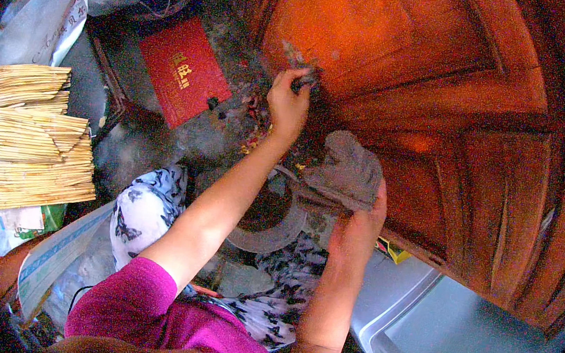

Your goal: The person sits on the floor and scrubs a wooden cabinet door with a steel wool pad, then wipes the surface with a cloth. They repeatedly dip the pad into a bucket of water and continue scrubbing and wiping the same area.

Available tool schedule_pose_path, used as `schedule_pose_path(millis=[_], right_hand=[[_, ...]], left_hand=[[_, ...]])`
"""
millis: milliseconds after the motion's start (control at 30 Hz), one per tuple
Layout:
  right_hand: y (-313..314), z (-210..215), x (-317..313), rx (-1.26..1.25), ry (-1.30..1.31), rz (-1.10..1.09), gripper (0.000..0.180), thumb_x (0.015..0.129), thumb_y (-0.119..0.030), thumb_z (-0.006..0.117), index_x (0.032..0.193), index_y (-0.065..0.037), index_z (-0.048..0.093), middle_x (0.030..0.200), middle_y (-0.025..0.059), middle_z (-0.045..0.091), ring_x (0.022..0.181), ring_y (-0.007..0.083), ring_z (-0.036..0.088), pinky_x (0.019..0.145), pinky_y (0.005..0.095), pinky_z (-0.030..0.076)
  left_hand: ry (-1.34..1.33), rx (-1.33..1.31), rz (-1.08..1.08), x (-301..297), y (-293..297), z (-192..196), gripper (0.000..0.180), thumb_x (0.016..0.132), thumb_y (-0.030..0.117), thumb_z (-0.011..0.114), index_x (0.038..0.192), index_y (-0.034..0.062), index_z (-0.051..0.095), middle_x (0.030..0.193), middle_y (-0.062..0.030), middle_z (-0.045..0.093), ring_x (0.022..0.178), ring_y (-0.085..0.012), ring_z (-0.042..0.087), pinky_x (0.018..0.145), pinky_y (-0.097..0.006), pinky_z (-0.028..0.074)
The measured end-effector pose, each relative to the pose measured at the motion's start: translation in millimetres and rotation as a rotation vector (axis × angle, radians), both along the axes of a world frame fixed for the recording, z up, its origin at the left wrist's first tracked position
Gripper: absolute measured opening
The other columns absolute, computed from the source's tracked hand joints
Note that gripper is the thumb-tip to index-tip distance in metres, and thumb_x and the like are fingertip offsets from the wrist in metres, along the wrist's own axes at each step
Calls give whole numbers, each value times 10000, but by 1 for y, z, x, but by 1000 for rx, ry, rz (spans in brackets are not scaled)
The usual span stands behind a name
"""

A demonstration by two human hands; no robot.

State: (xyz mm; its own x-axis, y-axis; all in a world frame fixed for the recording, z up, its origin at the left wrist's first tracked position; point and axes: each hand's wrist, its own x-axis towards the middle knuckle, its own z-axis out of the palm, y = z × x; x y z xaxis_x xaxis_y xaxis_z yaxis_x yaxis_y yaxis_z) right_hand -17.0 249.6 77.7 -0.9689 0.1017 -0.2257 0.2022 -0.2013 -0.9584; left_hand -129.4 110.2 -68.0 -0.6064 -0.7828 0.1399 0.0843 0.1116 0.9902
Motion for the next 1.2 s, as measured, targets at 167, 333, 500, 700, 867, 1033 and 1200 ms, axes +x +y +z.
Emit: schedule_pose_path(millis=[167, 333, 500, 700, 867, 1033, 1200], right_hand=[[8, 1, 4, -98, -41, -1, 411, 946, -169, 583, 1332, -38, 527, 1312, 117, 589, 1205, 278, 566, 1046, 454, 450], [7, 1, 6, -122, -67, -29, 407, 947, -161, 571, 1334, -41, 526, 1319, 120, 583, 1213, 285, 561, 1049, 464, 445], [13, 3, 2, -162, -92, -11, 421, 942, -148, 566, 1347, -46, 518, 1330, 125, 577, 1227, 288, 551, 1062, 472, 435], [16, -3, 4, -210, -117, 8, 442, 923, -114, 555, 1358, -46, 510, 1348, 125, 569, 1246, 300, 540, 1075, 481, 425], [5, 0, 1, -234, -147, 27, 498, 892, -116, 582, 1376, -46, 490, 1355, 133, 562, 1254, 315, 535, 1089, 497, 406], [15, 2, 6, -253, -159, -42, 546, 857, -99, 610, 1386, -55, 484, 1362, 132, 557, 1255, 314, 532, 1098, 497, 394], [6, -1, 6, -267, -183, 4, 563, 837, -98, 619, 1383, -50, 486, 1362, 132, 557, 1264, 316, 523, 1109, 490, 382]], left_hand=[[342, -120, -71, -2, 13, 91, 294, 766, -1, 716, 1043, 97, 713, 961, -127, 669, 941, -313, 645, 848, -361, 509], [158, -44, 87, -11, 5, 22, 284, 768, -34, 690, 1040, 45, 679, 974, -165, 647, 929, -362, 629, 845, -413, 503], [228, -71, -18, -10, -1, 54, 264, 775, 30, 749, 1036, 50, 710, 969, -144, 681, 904, -301, 661, 855, -353, 515], [267, -191, 99, -19, 4, 47, 324, 751, -39, 704, 1055, 72, 698, 981, -143, 672, 955, -317, 645, 891, -371, 503], [-115, -7, 25, -9, -7, -23, 269, 768, 44, 774, 1023, 35, 688, 987, -144, 690, 956, -310, 657, 869, -384, 509], [234, -11, -91, 0, 15, 76, 256, 777, 17, 739, 1027, 46, 700, 961, -131, 677, 927, -281, 649, 870, -340, 496], [31, 165, 73, -13, -3, -25, 255, 796, 62, 746, 1015, -32, 656, 972, -192, 661, 911, -373, 640, 837, -406, 505]])
